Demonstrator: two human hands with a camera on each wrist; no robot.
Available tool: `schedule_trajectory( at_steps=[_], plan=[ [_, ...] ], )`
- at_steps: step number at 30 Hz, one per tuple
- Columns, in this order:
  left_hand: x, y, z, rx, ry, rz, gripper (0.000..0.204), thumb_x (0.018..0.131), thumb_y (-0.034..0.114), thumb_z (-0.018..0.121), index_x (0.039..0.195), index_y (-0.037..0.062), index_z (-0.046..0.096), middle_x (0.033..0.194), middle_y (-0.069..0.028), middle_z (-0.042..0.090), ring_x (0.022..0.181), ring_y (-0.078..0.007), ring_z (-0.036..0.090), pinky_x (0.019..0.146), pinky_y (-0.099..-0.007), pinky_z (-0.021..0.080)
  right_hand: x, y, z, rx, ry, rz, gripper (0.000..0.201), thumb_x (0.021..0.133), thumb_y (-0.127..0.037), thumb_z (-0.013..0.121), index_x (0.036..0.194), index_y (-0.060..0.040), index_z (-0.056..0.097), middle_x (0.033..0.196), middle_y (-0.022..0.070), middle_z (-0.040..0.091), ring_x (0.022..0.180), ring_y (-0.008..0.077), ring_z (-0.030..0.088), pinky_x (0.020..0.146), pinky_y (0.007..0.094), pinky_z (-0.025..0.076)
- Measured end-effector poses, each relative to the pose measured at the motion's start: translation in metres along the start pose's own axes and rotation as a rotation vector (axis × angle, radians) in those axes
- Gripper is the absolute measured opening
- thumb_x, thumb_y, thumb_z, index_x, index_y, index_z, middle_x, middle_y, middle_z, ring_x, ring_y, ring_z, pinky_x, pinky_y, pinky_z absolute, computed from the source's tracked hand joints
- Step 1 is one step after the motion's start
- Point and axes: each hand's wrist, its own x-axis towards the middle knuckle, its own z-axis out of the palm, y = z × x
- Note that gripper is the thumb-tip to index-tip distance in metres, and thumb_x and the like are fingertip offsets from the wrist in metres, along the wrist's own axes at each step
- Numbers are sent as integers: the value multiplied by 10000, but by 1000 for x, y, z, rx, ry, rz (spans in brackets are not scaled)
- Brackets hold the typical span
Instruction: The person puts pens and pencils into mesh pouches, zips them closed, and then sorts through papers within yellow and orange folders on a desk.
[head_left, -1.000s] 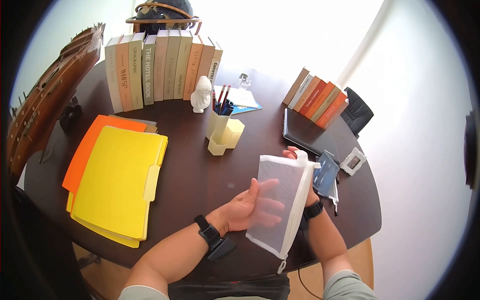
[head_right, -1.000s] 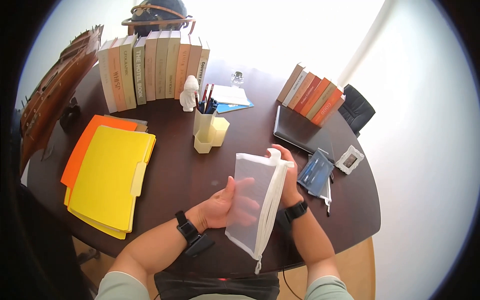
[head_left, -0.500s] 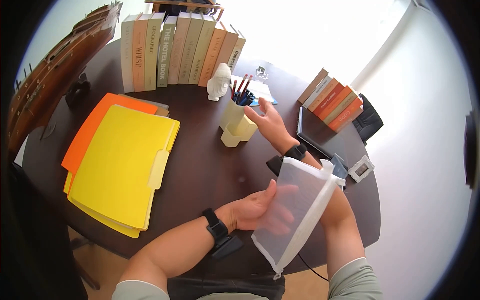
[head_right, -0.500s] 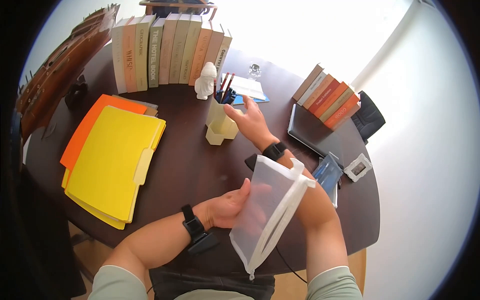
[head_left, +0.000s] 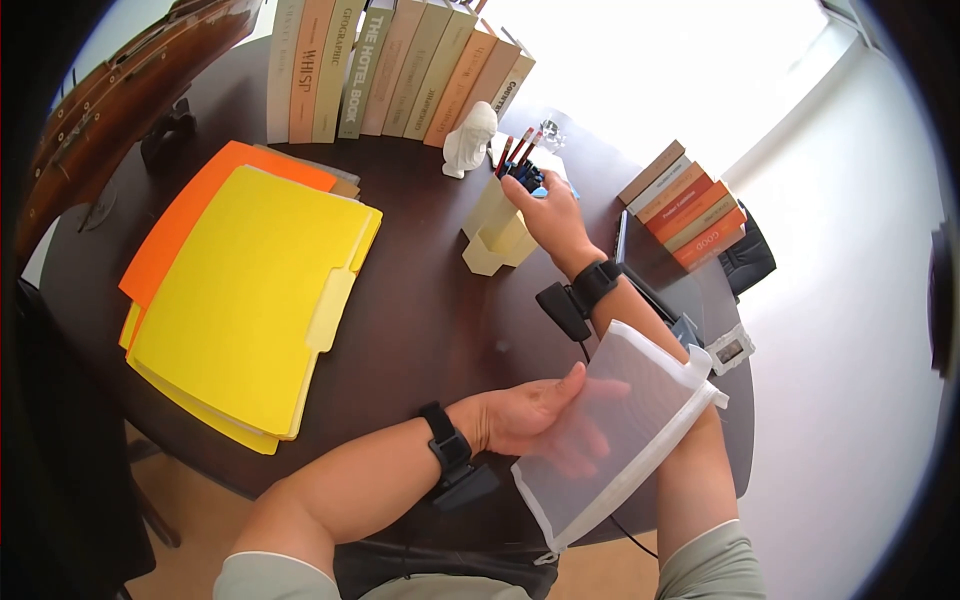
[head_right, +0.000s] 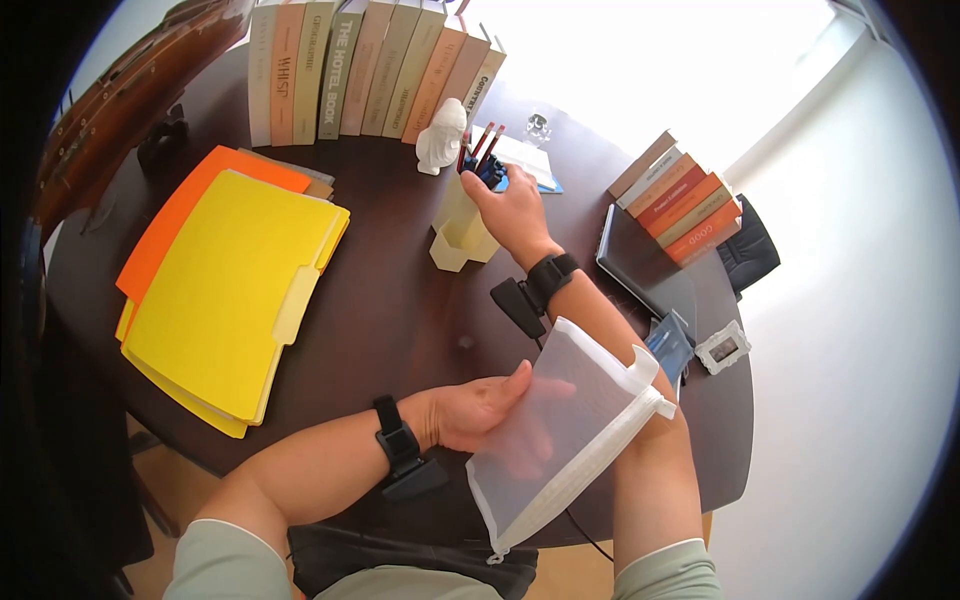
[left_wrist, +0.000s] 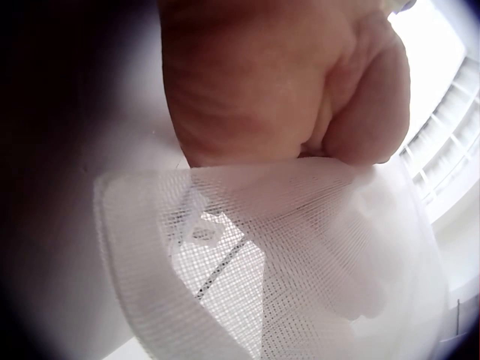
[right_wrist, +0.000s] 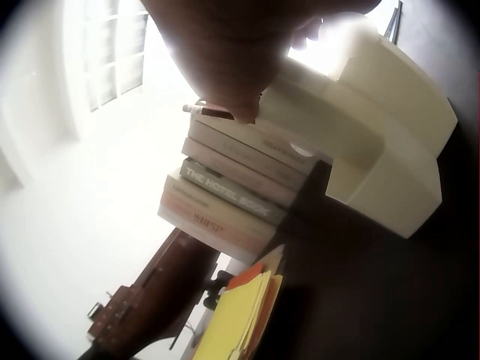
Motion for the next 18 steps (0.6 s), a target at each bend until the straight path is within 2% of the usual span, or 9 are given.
schedule_trajectory(
  at_steps=[3,9,18],
  plan=[
    [1,-1,0,9,-6,-10,883,960,803,243,1629,235,327,1130,-139,704,1071,-319,701,972,-504,565,-1,-2,2,-62,64,-41,726,901,-531,695,1294,76,619,1334,263,590,1301,372,535,1093,429,434],
    [0,2,1,8,-19,-26,869,966,794,251,1625,233,336,1135,-139,698,1074,-313,696,987,-509,561,0,-12,0,-90,44,-64,703,888,-510,701,1296,57,625,1274,241,606,1236,358,570,1062,422,454],
    [2,0,-1,-26,-52,-13,827,1001,758,248,1618,217,353,1134,-144,691,1094,-313,683,995,-519,555,14,0,-2,-117,54,-103,639,881,-514,698,1257,2,674,1173,208,663,1151,347,615,1014,421,476]
  ],
)
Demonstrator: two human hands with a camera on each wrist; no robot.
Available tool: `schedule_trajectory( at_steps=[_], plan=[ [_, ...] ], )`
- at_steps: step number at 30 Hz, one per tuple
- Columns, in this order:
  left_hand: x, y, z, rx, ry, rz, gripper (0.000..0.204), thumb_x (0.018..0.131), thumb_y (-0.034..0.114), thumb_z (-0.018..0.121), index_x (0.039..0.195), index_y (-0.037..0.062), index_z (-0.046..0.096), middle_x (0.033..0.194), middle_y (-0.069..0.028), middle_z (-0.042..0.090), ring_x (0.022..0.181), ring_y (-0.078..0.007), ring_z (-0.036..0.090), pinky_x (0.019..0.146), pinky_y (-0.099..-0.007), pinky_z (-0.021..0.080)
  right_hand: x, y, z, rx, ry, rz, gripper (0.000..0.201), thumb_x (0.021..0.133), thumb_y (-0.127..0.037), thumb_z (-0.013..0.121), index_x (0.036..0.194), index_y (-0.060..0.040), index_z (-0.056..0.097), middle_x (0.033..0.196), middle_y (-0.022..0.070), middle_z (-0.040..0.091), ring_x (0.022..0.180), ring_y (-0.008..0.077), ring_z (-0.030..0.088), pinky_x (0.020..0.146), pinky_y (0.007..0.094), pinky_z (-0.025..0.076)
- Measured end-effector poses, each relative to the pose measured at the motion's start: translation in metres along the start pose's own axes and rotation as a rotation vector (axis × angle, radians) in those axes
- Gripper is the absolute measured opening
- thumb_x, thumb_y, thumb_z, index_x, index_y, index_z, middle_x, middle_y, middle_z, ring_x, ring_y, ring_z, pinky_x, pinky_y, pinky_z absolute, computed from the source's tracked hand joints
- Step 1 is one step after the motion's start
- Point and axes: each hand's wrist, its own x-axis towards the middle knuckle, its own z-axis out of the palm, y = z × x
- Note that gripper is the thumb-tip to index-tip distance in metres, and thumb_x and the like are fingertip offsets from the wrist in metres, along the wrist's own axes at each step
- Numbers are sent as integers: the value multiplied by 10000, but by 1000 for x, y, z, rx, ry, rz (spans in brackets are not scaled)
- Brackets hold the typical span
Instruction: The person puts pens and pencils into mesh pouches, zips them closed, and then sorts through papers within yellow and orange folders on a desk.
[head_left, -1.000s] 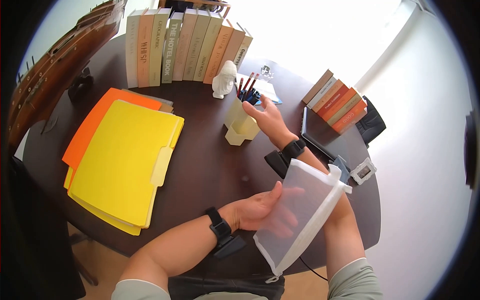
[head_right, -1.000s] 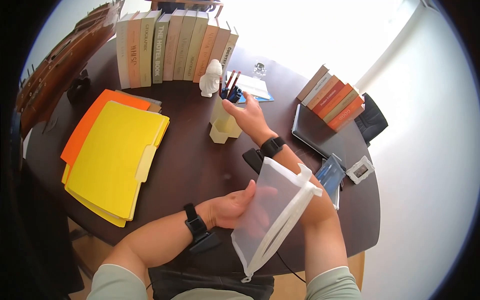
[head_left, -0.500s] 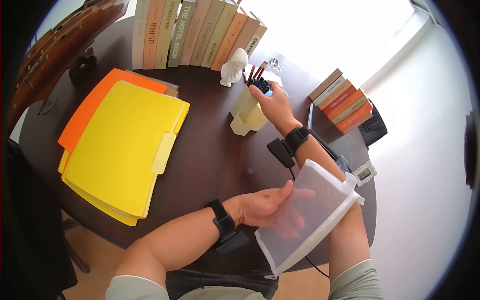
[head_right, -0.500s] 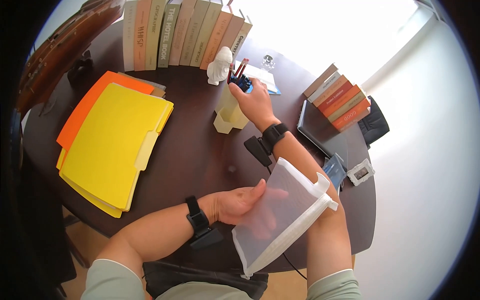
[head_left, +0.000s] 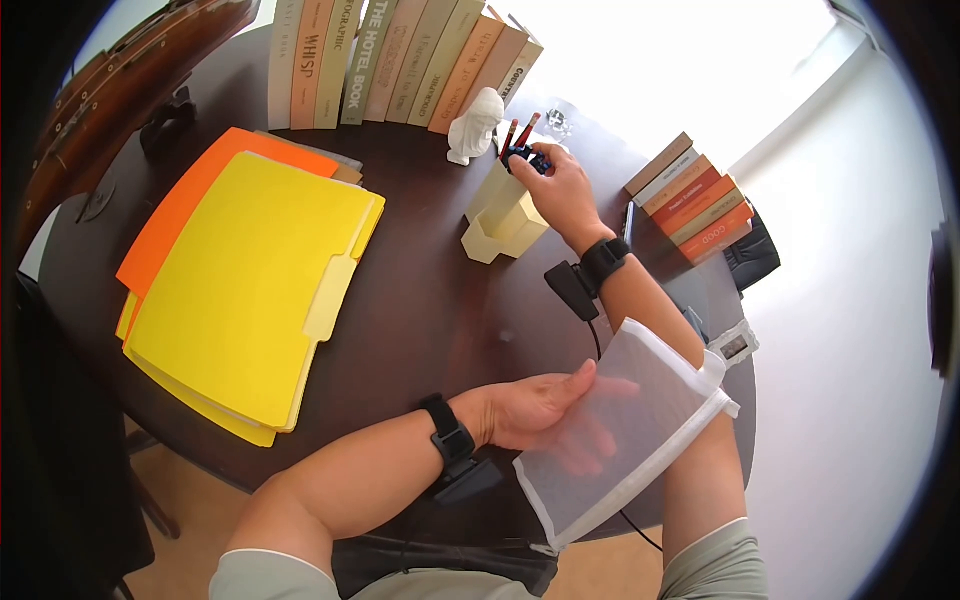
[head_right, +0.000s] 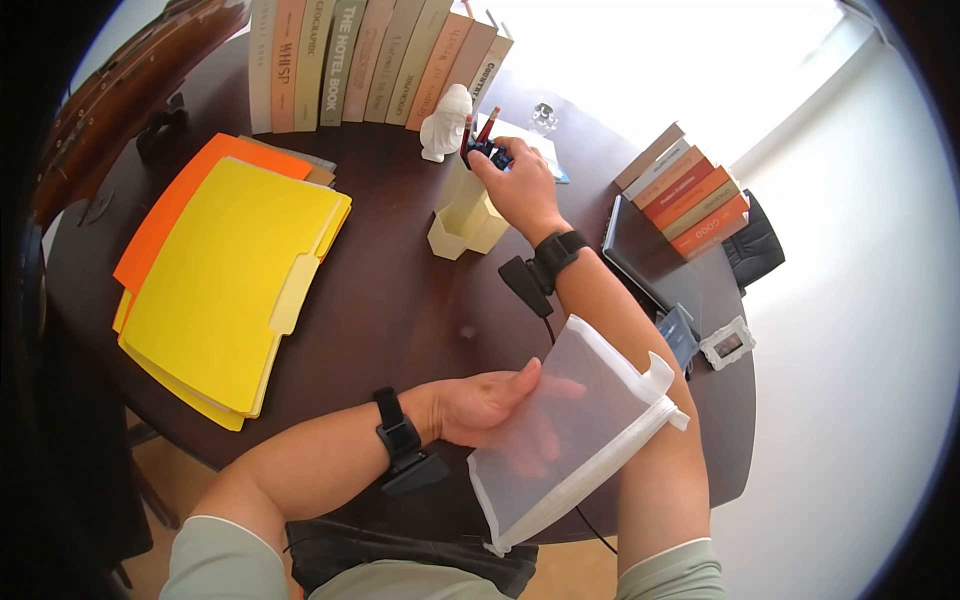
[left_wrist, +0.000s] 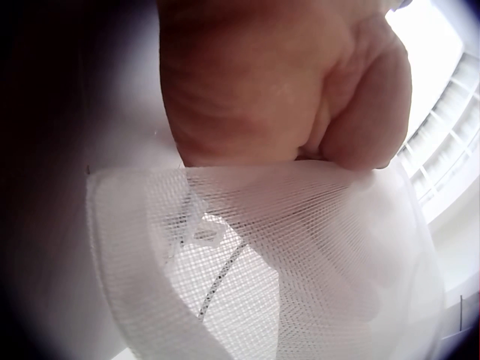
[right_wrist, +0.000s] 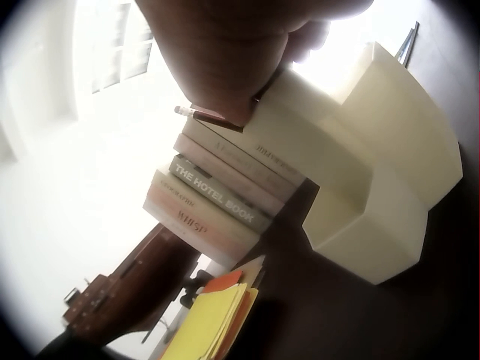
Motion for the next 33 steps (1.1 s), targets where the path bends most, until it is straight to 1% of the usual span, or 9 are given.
schedule_trajectory(
  at_steps=[3,6,9,10,13,16,24,30,33],
  plan=[
    [0,-1,-1,-2,-10,3,832,1000,759,255,1617,210,356,1134,-149,692,1098,-321,681,995,-520,553,2,-1,-4,-16,-18,-6,615,889,-501,690,1261,-12,679,1177,208,675,1129,355,633,1003,430,481],
    [0,1,1,-8,-8,-6,841,996,764,265,1615,203,359,1134,-155,695,1100,-328,681,1000,-524,549,3,-7,-11,-134,-53,-65,580,902,-476,681,1257,-17,685,1180,208,680,1122,361,641,996,437,485],
    [-1,0,0,-5,0,-10,847,992,765,275,1615,198,359,1132,-160,700,1102,-334,682,1004,-530,545,6,-1,-10,-143,-19,-136,537,915,-440,691,1231,-6,696,1123,198,709,1035,306,678,926,390,519],
    [0,-1,0,-1,0,-12,849,991,766,278,1615,196,358,1132,-161,701,1103,-335,682,1005,-532,544,7,-3,-11,-150,-23,-140,521,913,-426,685,1219,-5,697,1122,199,710,1035,313,680,927,394,519],
    [3,-4,-2,-31,-5,23,902,977,761,340,1597,107,352,1104,-167,730,1033,-290,737,937,-477,595,8,-6,-13,-173,-27,-143,478,900,-384,671,1184,-1,697,1109,202,716,1029,334,684,928,403,520],
    [3,-3,-3,-11,-12,-3,838,994,758,282,1616,201,357,1130,-169,705,1102,-339,685,1007,-529,542,10,-11,-13,-200,-35,-119,453,879,-349,662,1165,1,695,1078,203,723,1015,350,688,926,407,522],
    [3,-2,-3,8,-1,-15,840,992,758,291,1617,201,352,1133,-178,706,1109,-341,687,1018,-523,541,11,-24,-16,-202,-99,-65,442,865,-308,634,1174,1,698,1065,202,733,1017,357,693,937,420,523],
    [3,-3,-3,-5,-10,-9,849,986,762,313,1609,188,364,1113,-178,712,1093,-332,699,1012,-514,549,17,-16,-19,-237,-148,-140,524,870,-387,683,1250,-27,701,1086,177,744,1025,340,695,938,420,521],
    [3,-2,-2,-8,-10,-11,855,984,764,317,1606,180,369,1101,-176,716,1094,-329,700,1014,-509,550,13,-22,-23,-235,-168,-105,523,887,-444,707,1202,-26,724,1065,174,747,1006,325,699,913,408,527]
  ],
)
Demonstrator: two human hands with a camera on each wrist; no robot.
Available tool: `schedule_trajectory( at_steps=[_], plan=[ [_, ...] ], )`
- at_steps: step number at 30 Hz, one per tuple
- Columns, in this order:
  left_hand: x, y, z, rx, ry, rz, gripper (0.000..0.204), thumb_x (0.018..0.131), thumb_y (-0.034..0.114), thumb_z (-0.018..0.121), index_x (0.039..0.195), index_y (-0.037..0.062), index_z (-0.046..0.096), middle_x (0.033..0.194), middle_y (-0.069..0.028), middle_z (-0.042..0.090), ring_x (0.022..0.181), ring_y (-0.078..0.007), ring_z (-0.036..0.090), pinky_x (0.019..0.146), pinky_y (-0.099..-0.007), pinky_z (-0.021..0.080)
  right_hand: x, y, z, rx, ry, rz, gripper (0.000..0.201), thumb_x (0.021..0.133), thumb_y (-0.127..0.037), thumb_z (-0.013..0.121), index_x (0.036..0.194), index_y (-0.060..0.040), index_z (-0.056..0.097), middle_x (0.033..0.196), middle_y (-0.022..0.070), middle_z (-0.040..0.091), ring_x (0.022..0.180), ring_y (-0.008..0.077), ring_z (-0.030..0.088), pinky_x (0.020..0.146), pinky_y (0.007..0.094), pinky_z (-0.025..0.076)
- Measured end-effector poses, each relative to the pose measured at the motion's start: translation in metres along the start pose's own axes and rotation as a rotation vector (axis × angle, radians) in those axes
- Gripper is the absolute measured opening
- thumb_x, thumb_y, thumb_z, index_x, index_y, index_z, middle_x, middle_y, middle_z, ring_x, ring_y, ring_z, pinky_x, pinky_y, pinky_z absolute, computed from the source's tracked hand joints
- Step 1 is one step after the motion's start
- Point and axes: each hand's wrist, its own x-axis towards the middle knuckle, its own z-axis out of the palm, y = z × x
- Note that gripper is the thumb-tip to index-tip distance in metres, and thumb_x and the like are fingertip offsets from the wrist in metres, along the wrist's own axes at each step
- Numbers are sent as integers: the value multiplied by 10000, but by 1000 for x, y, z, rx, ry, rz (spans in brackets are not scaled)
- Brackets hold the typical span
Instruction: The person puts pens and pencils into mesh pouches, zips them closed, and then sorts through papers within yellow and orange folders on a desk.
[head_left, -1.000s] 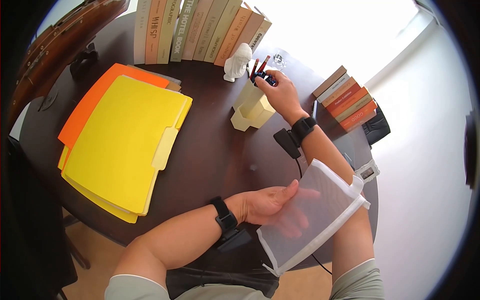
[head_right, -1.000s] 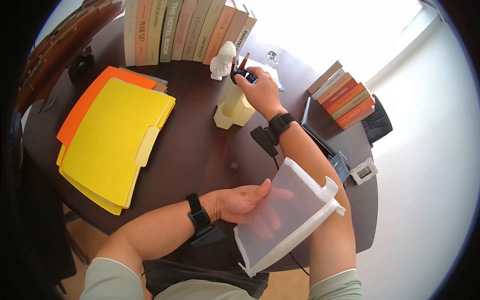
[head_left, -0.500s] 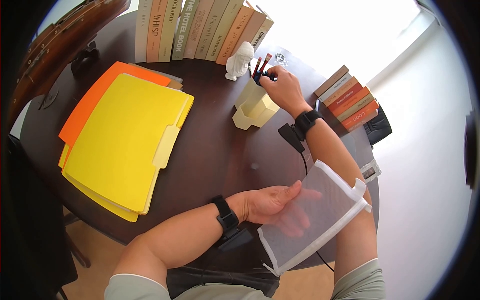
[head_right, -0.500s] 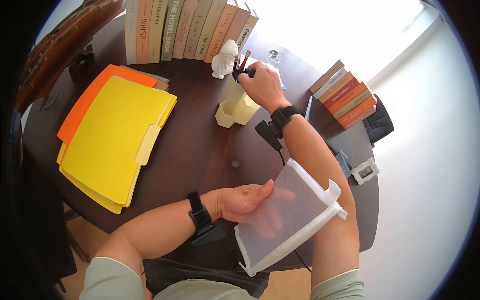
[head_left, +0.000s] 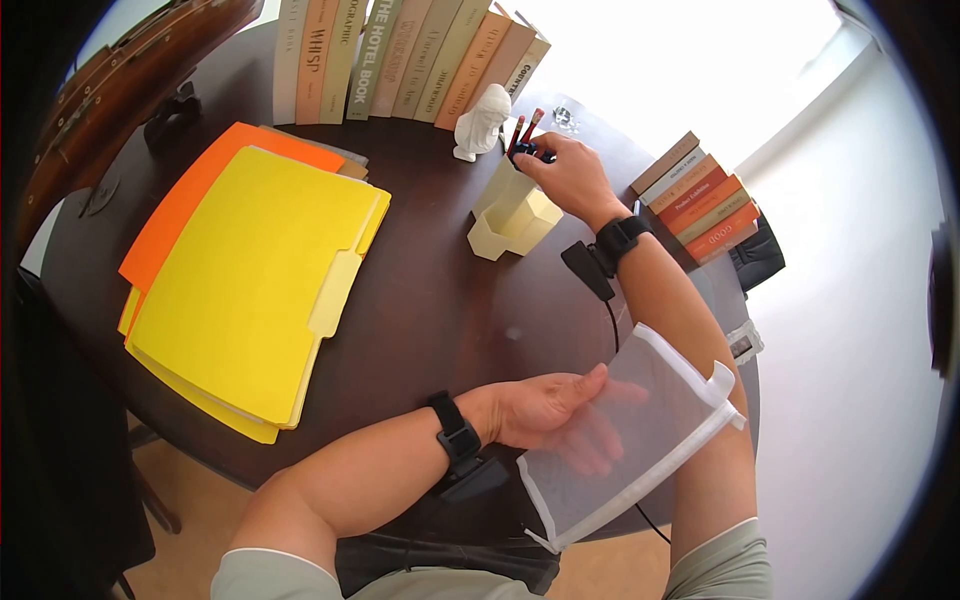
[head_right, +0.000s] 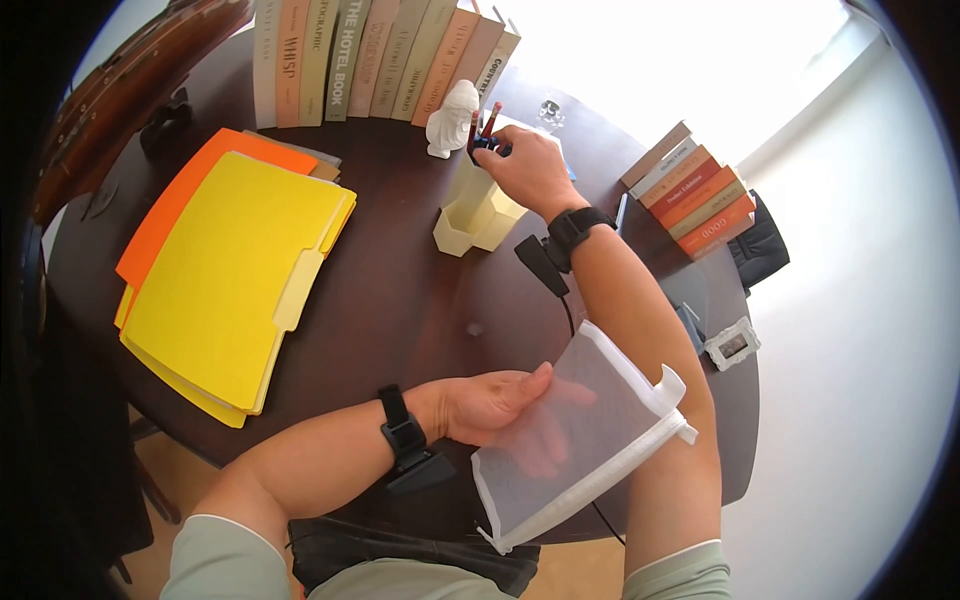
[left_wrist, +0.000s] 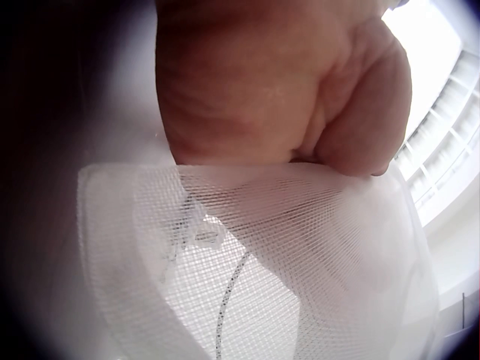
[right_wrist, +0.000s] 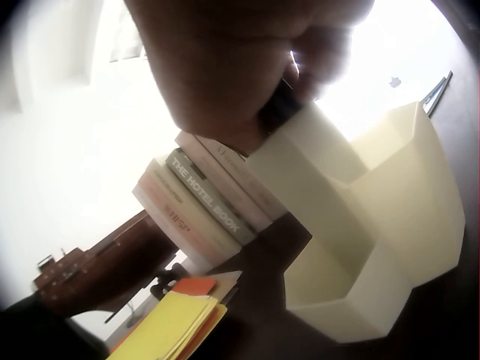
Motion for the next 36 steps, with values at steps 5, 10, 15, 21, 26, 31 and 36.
schedule_trajectory(
  at_steps=[5,10,15,21,26,31,36],
  plan=[
    [1,-1,0,-14,9,24,857,1005,731,328,1587,104,374,1099,-172,727,1035,-287,732,947,-479,589,-2,2,2,26,35,-3,466,900,-414,732,1085,13,750,982,182,746,914,311,711,842,403,544],
    [1,0,1,-3,9,15,862,999,739,335,1578,102,385,1105,-174,722,1035,-285,732,943,-473,591,-3,1,4,75,63,2,416,907,-384,737,1066,0,755,944,186,744,870,313,704,819,412,542],
    [-1,2,2,24,15,-1,876,977,768,324,1597,152,380,1124,-186,707,1083,-326,705,991,-499,561,0,12,8,124,105,-28,358,947,-349,718,1132,-44,745,895,137,754,780,261,703,757,372,549],
    [-1,3,4,16,28,15,852,1006,728,326,1575,98,394,1101,-175,723,1038,-289,730,945,-467,591,3,21,12,95,204,-44,314,981,-314,677,1153,-59,738,918,161,749,829,277,710,795,376,547],
    [0,0,1,8,17,17,855,1010,720,325,1577,84,389,1108,-184,723,1058,-297,729,965,-470,584,3,20,10,120,154,-3,308,969,-295,668,1156,-54,714,1118,192,725,1044,371,678,929,451,508],
    [-1,1,3,4,19,16,855,1011,717,330,1577,79,390,1108,-190,724,1059,-304,729,971,-472,581,0,14,8,8,142,12,314,952,-298,683,1153,-60,715,1135,180,729,1075,369,677,958,461,505],
    [-1,2,4,12,25,15,866,1007,725,337,1581,78,388,1109,-193,727,1061,-308,729,965,-477,582,0,12,6,-41,142,-2,313,935,-283,699,1145,-52,719,1119,188,736,1069,373,685,949,459,513]
  ],
)
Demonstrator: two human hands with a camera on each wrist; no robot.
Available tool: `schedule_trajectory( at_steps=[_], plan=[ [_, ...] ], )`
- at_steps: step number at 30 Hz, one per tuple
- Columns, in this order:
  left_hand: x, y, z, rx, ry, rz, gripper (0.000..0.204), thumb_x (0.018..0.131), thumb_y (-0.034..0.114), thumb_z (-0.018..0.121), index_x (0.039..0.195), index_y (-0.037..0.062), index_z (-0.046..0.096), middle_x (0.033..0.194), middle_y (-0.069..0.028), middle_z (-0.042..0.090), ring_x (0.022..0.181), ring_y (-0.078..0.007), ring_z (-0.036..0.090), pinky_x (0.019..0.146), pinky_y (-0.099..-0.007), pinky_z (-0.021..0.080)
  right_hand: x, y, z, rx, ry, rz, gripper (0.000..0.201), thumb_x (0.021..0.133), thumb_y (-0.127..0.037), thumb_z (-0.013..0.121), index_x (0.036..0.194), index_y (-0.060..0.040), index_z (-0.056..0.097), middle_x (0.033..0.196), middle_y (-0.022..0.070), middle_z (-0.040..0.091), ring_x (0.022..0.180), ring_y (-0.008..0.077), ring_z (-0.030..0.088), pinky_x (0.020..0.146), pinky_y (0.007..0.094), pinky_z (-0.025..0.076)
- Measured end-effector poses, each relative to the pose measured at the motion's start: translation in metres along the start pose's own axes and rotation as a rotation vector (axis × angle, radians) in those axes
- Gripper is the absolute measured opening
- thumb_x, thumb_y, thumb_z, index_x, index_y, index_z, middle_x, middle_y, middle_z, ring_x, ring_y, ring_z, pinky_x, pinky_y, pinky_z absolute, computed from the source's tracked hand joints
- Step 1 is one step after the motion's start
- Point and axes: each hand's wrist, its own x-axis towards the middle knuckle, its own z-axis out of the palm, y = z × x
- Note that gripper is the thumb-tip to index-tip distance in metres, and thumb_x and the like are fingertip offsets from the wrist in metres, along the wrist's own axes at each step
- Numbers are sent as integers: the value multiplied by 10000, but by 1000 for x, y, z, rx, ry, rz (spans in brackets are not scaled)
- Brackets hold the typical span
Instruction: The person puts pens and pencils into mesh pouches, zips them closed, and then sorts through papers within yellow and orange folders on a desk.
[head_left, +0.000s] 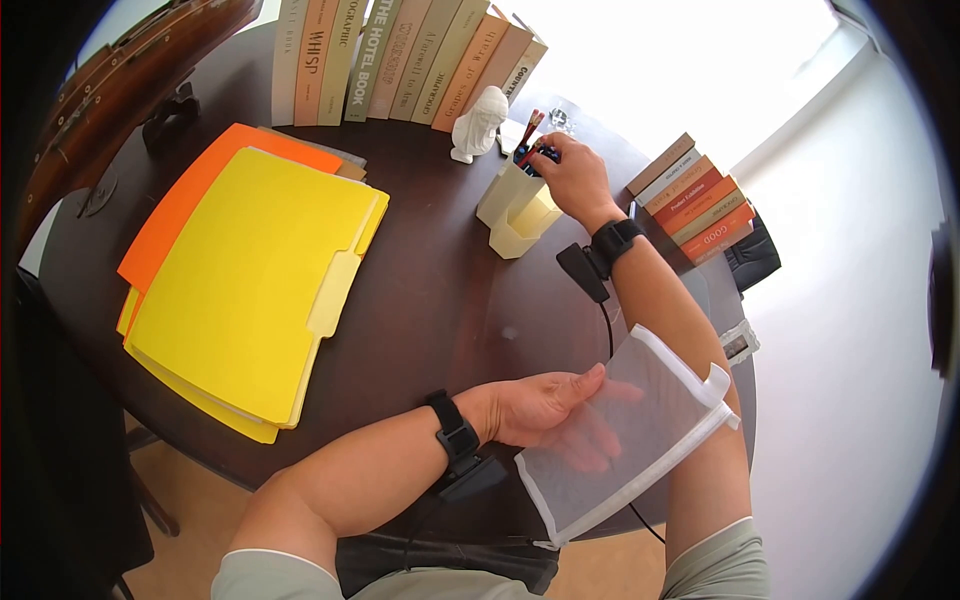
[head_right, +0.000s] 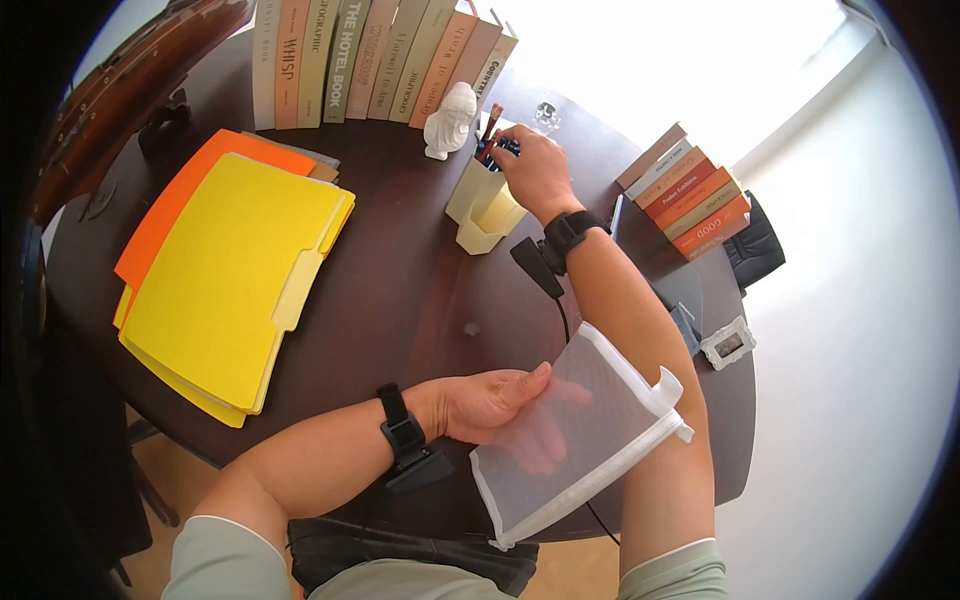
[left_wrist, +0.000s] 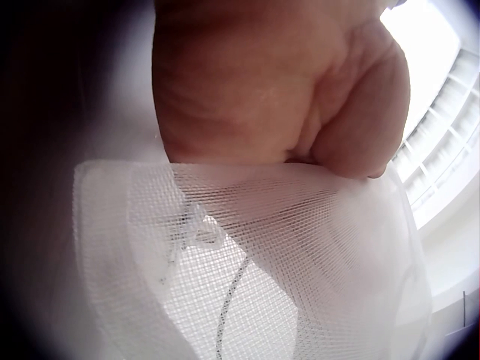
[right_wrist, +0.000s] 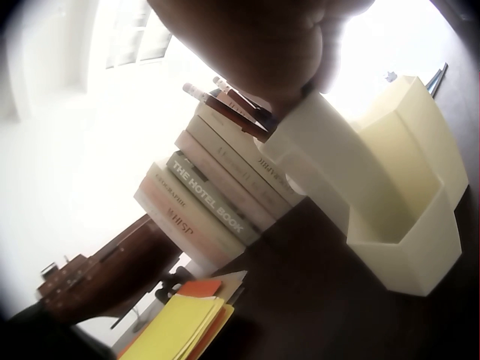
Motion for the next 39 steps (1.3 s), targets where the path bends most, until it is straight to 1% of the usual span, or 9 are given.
schedule_trajectory(
  at_steps=[8,14,16,19,23,26,31,34,39],
  plan=[
    [-1,1,1,6,15,-2,869,1005,730,341,1581,81,389,1107,-196,735,1033,-318,738,952,-481,585,13,0,-14,3,16,-22,311,927,-269,704,1146,-50,731,1037,198,756,990,370,715,895,444,540],
    [-1,0,0,10,5,-18,855,998,739,343,1581,116,400,1126,-203,728,1061,-332,726,965,-491,575,14,3,-52,40,86,-20,304,939,-293,683,1125,-60,743,1023,178,764,969,351,724,893,412,548],
    [-1,0,-1,20,-2,-33,829,991,749,341,1584,174,419,1150,-206,715,1111,-352,700,1004,-506,555,11,12,-66,104,120,25,315,951,-316,684,1129,-63,745,990,149,768,924,304,728,878,382,551],
    [0,-2,-3,46,13,-21,828,996,745,334,1581,165,423,1152,-210,715,1110,-354,700,1004,-508,554,1,24,-93,147,177,97,328,971,-317,688,1147,-46,742,933,110,758,843,205,705,816,328,549],
    [-1,-1,-1,61,12,-15,826,1000,741,331,1574,155,433,1151,-213,715,1103,-355,702,1003,-510,555,-15,62,-115,400,272,140,316,969,-252,727,1140,15,732,919,63,730,822,117,653,742,249,507],
    [-3,0,2,81,31,-23,814,1010,727,328,1567,144,441,1144,-214,716,1096,-350,707,996,-506,563,-34,88,-128,562,166,167,318,978,-246,723,1145,25,727,912,22,698,816,94,618,745,237,494],
    [-1,-4,0,110,2,-32,779,1043,684,306,1554,116,454,1116,-217,723,1059,-330,725,954,-469,593,-68,102,-129,382,-460,369,291,978,-275,728,1088,-7,752,876,-12,665,777,73,579,720,224,493],
    [-1,-1,1,157,-1,-46,772,1053,673,292,1550,106,459,1104,-220,727,1028,-320,737,934,-451,604,-84,103,-103,316,-678,464,299,972,-297,734,1096,-27,766,855,-20,652,750,74,577,695,232,496],
    [-2,0,2,132,18,-76,802,1043,696,282,1551,100,455,1110,-225,728,1025,-328,739,943,-455,595,-85,99,-68,223,-812,556,289,973,-300,725,1138,-67,773,852,-26,645,733,78,572,681,230,491]
  ],
)
